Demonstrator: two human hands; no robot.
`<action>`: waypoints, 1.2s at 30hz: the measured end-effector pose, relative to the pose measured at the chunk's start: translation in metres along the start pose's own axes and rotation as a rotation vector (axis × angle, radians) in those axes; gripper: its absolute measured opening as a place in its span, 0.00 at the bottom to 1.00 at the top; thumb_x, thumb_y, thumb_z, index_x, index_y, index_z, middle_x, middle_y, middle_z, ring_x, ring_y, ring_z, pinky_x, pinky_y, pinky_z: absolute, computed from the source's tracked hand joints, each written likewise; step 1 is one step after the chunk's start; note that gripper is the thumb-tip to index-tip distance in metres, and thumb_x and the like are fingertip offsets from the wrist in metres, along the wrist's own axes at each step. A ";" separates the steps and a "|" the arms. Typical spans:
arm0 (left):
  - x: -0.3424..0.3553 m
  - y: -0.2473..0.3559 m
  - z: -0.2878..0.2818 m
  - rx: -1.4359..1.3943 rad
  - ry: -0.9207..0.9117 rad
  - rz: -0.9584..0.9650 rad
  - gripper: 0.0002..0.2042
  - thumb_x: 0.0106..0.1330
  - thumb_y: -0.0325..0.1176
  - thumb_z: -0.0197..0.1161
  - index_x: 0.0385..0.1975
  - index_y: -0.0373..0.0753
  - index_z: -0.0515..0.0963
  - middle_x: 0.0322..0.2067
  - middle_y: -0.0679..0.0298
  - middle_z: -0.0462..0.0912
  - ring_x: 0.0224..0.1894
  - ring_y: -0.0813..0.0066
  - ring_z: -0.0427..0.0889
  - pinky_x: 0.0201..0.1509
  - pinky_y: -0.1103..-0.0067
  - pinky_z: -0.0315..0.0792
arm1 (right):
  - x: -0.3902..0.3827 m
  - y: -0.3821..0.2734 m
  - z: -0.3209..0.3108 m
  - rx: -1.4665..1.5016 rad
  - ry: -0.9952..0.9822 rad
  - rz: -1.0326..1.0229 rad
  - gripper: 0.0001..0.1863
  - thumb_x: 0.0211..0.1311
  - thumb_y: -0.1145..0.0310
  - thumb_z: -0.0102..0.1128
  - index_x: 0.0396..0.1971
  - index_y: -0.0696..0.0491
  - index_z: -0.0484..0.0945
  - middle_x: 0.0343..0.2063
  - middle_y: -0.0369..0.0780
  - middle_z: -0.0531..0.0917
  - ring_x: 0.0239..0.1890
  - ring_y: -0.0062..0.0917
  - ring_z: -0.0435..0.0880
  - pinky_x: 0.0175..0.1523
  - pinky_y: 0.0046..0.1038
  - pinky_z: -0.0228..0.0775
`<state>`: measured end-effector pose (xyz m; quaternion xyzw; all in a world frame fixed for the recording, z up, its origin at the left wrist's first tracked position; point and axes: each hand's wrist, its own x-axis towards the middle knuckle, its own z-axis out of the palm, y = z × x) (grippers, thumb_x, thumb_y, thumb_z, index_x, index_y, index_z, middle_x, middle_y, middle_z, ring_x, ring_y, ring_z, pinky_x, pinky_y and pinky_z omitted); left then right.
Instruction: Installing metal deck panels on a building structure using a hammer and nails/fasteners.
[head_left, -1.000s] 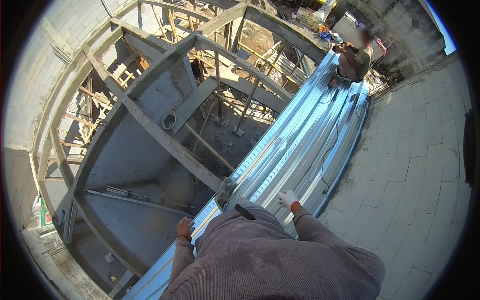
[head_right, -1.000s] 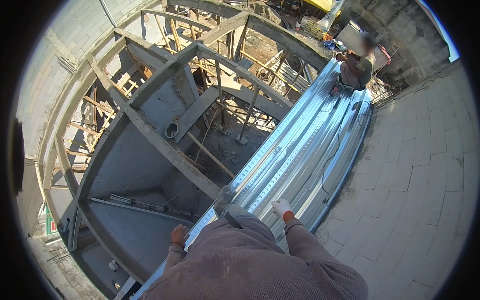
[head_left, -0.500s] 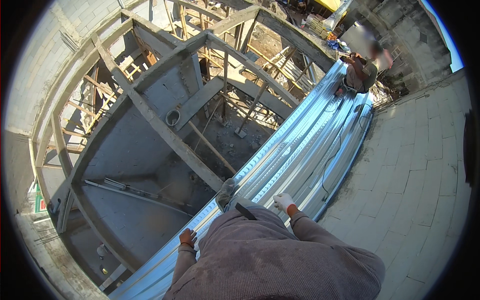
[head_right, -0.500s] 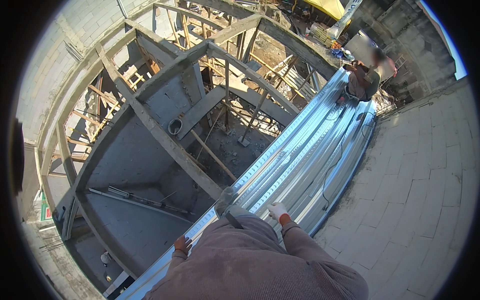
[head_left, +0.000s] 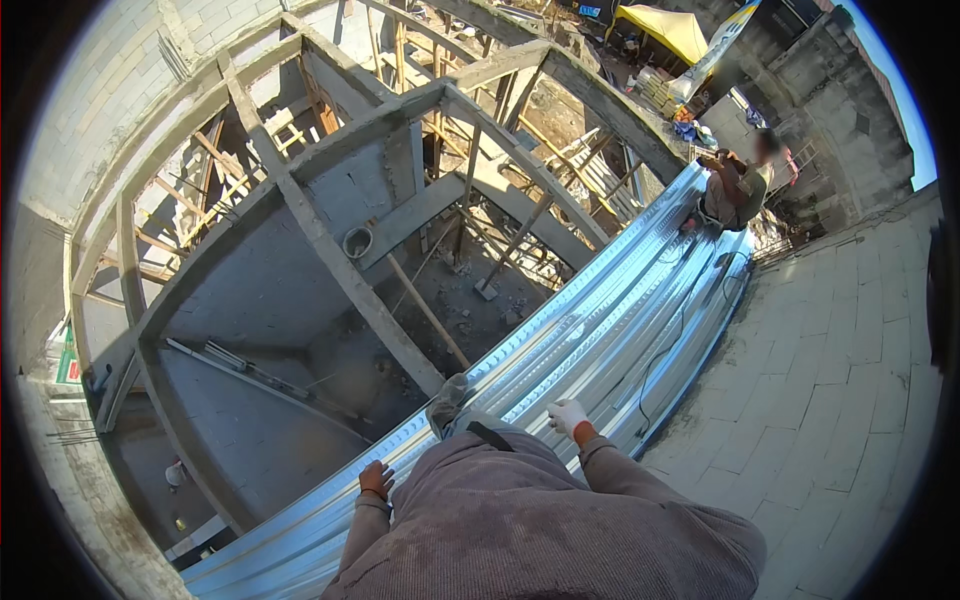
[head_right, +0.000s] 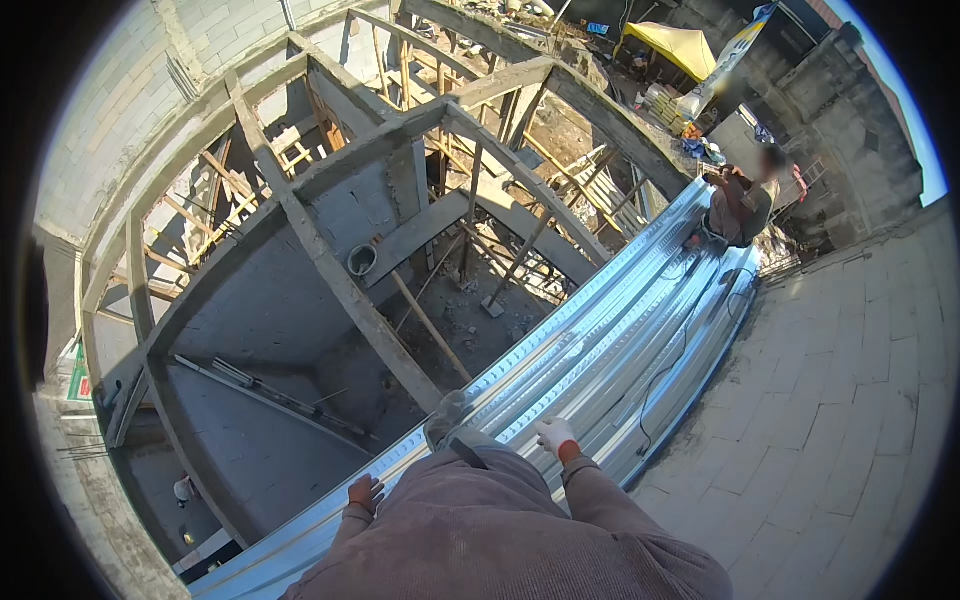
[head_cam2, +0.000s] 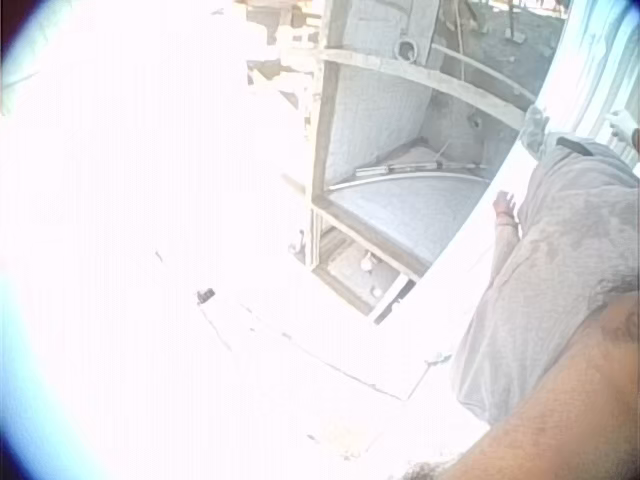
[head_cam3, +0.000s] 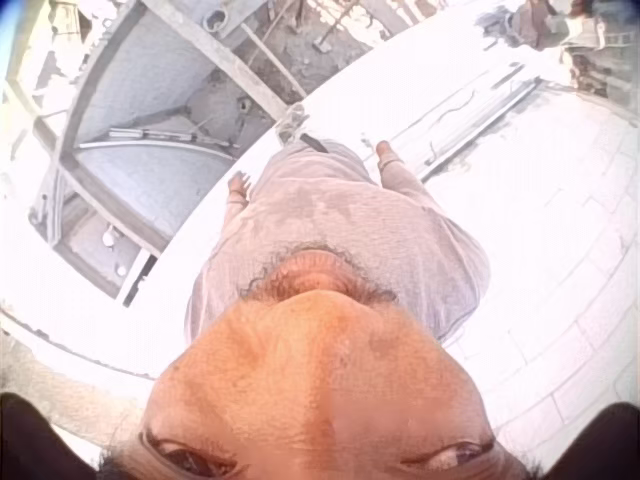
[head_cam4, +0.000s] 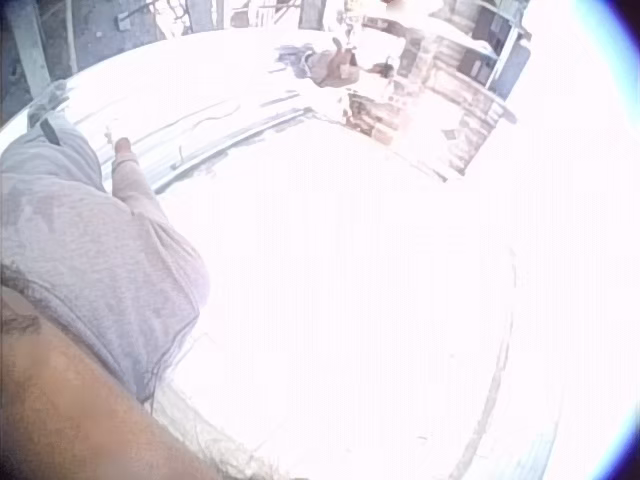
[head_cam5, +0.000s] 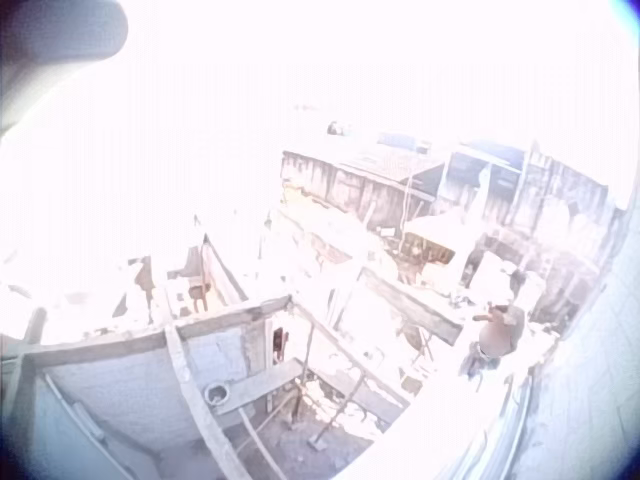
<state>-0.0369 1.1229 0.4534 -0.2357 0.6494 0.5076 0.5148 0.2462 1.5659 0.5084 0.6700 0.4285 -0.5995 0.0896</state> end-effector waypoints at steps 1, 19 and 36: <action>0.003 -0.013 -0.011 0.212 -0.076 0.104 0.13 0.67 0.38 0.53 0.47 0.40 0.69 0.48 0.59 0.76 0.53 0.59 0.78 0.50 0.62 0.74 | 0.001 0.001 -0.001 -0.005 -0.015 -0.003 0.19 0.61 0.61 0.59 0.46 0.59 0.76 0.27 0.39 0.80 0.22 0.23 0.79 0.22 0.25 0.67; 0.000 0.038 0.010 0.165 -0.043 0.084 0.23 0.67 0.40 0.50 0.60 0.40 0.62 0.61 0.54 0.67 0.59 0.54 0.71 0.59 0.57 0.65 | -0.015 0.010 -0.002 -0.077 -0.007 0.013 0.21 0.60 0.60 0.59 0.45 0.62 0.77 0.27 0.40 0.81 0.22 0.24 0.80 0.23 0.26 0.68; -0.021 0.018 0.016 -0.138 0.165 -0.170 0.11 0.69 0.33 0.44 0.47 0.41 0.69 0.56 0.57 0.72 0.56 0.56 0.75 0.55 0.55 0.68 | -0.015 0.034 0.004 -0.081 -0.006 0.002 0.20 0.61 0.59 0.57 0.45 0.59 0.78 0.20 0.37 0.78 0.19 0.23 0.78 0.22 0.25 0.67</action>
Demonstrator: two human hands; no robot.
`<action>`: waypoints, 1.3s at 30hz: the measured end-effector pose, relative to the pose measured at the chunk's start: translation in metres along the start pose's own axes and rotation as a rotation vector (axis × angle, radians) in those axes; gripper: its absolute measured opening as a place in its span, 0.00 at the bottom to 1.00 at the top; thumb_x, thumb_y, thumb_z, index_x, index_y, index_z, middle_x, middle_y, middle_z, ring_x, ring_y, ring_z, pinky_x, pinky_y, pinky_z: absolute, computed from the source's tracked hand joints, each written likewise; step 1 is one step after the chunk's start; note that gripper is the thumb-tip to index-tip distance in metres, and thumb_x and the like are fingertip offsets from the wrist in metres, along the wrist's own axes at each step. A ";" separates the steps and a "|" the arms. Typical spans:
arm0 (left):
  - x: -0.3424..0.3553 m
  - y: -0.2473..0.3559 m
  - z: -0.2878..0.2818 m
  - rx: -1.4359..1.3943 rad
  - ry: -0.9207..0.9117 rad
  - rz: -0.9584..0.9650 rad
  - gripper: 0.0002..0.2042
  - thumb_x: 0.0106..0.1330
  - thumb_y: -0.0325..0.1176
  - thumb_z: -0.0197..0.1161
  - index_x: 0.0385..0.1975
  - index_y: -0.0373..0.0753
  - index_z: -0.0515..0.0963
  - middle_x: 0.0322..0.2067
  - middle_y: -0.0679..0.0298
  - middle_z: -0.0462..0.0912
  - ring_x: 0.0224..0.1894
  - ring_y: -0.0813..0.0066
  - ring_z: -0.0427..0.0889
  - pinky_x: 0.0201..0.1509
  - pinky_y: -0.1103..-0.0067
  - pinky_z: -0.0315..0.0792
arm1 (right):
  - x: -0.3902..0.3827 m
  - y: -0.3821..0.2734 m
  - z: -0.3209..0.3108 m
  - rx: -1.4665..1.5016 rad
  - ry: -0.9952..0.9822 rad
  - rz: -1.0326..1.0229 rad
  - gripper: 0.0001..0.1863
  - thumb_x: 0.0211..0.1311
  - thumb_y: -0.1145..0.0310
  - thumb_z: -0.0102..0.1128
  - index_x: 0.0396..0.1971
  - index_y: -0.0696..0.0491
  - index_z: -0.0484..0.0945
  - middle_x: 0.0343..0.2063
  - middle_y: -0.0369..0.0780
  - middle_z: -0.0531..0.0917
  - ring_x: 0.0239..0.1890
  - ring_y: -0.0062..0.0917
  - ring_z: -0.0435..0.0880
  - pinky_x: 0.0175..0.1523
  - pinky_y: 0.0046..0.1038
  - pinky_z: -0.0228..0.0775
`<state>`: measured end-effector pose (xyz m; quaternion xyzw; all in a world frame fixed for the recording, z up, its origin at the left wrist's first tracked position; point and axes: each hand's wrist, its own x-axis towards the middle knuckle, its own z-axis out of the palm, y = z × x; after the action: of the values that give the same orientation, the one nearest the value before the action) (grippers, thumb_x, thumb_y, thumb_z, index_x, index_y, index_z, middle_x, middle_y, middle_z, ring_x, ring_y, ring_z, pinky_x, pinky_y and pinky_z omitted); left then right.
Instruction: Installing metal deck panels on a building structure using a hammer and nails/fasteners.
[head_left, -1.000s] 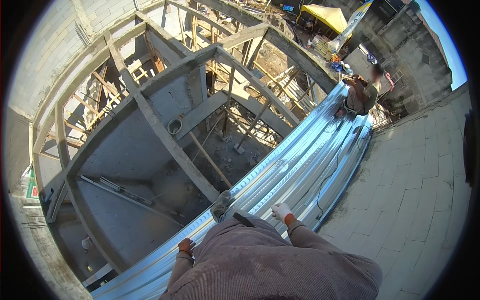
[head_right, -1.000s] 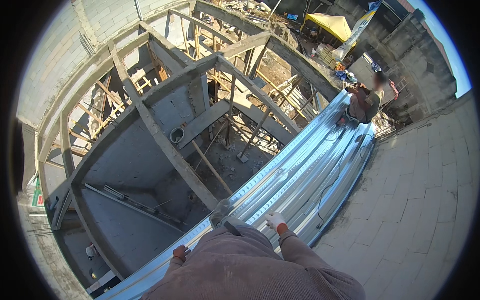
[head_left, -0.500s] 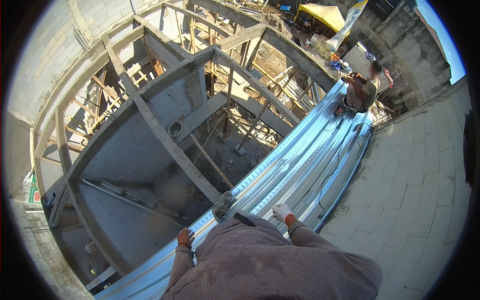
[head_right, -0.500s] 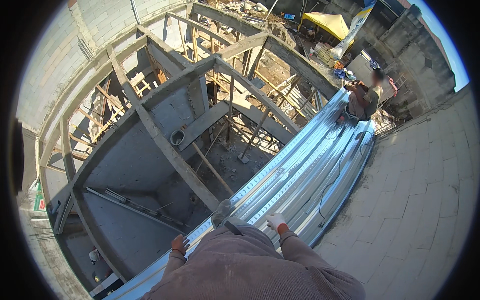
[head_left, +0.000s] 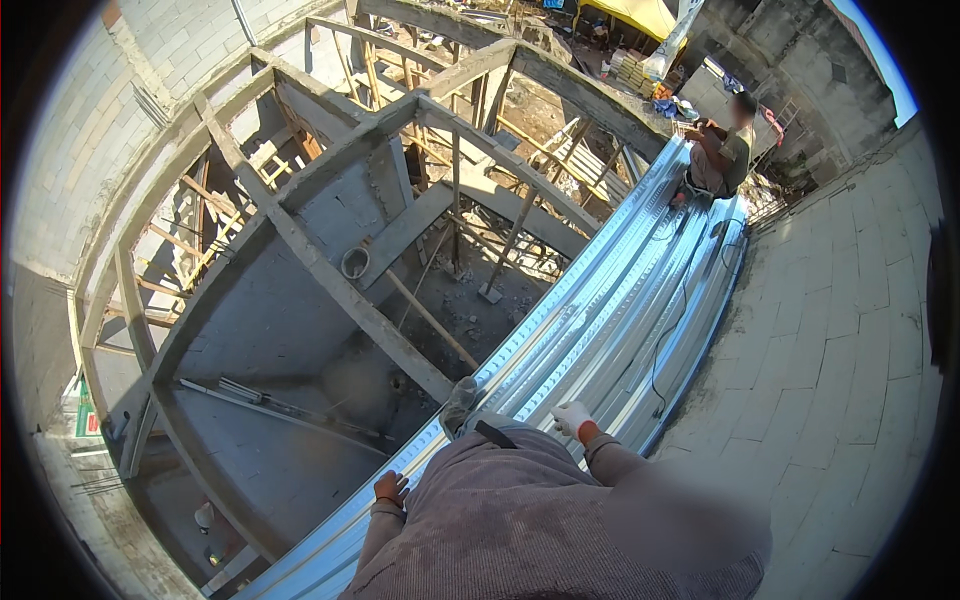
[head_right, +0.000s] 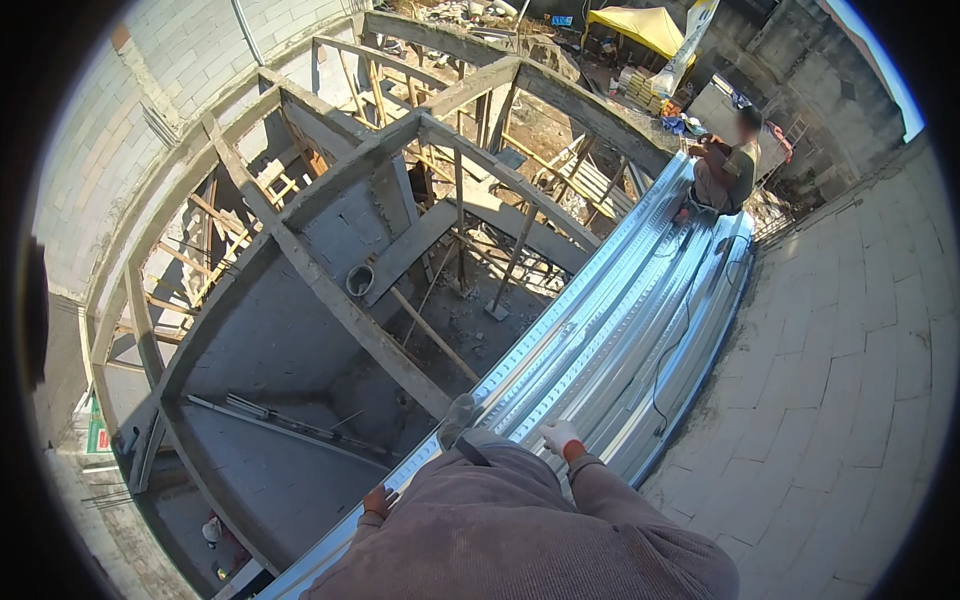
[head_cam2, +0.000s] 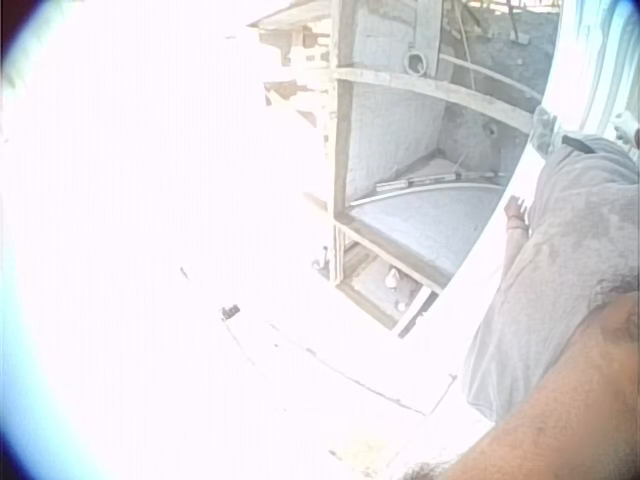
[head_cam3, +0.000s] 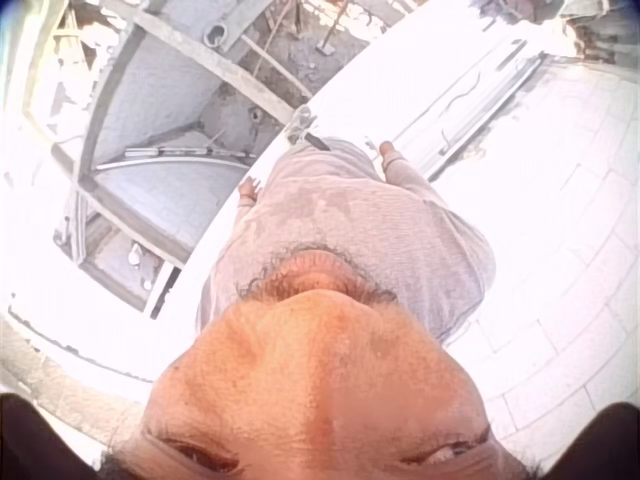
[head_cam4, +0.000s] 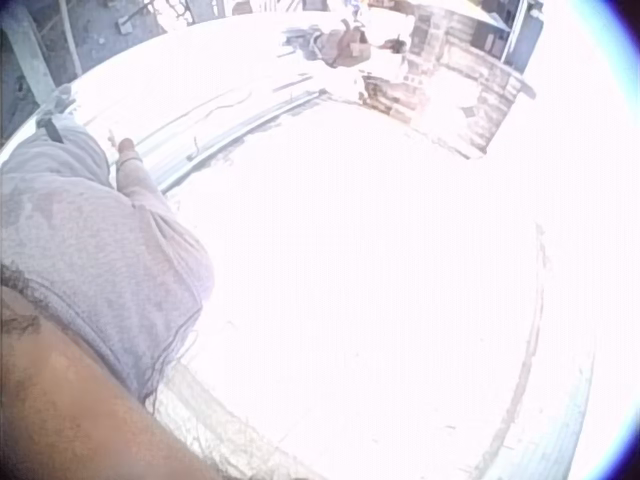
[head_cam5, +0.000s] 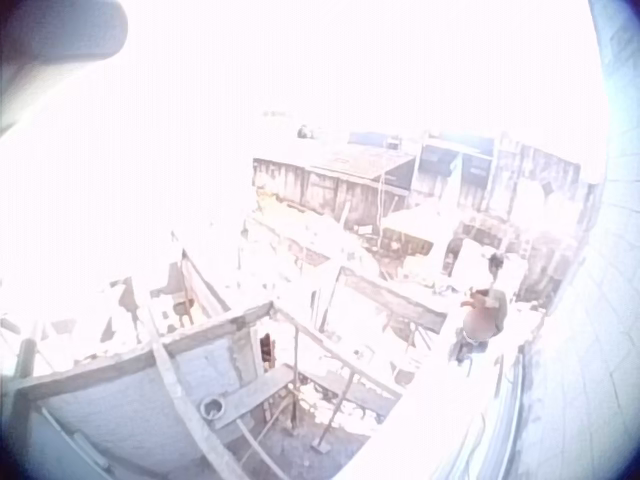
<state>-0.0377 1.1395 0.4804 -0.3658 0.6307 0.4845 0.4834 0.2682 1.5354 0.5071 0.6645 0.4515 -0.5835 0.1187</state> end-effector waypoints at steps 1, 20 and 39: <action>-0.003 0.001 -0.001 0.037 -0.114 0.075 0.11 0.70 0.35 0.44 0.47 0.41 0.69 0.57 0.55 0.72 0.56 0.55 0.75 0.53 0.55 0.69 | 0.002 0.002 0.000 0.004 0.000 0.004 0.19 0.61 0.59 0.57 0.43 0.60 0.78 0.20 0.37 0.78 0.18 0.23 0.77 0.22 0.25 0.66; -0.013 -0.016 -0.005 1.623 0.075 0.932 0.13 0.54 0.35 0.69 0.30 0.36 0.73 0.33 0.56 0.82 0.39 0.56 0.82 0.38 0.67 0.76 | -0.013 0.043 -0.022 0.037 -0.018 -0.080 0.21 0.63 0.58 0.58 0.43 0.62 0.78 0.28 0.39 0.81 0.23 0.24 0.80 0.25 0.26 0.69; -0.006 -0.128 -0.022 1.741 0.001 1.061 0.14 0.61 0.44 0.61 0.24 0.39 0.71 0.26 0.53 0.80 0.34 0.49 0.80 0.33 0.58 0.72 | -0.063 0.206 -0.096 0.181 0.055 -0.027 0.15 0.62 0.61 0.58 0.36 0.59 0.77 0.23 0.37 0.78 0.20 0.24 0.77 0.23 0.28 0.68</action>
<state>0.0772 1.0850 0.4545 0.4393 0.8452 0.0092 0.3043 0.4896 1.4559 0.5147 0.6820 0.4090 -0.6051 0.0380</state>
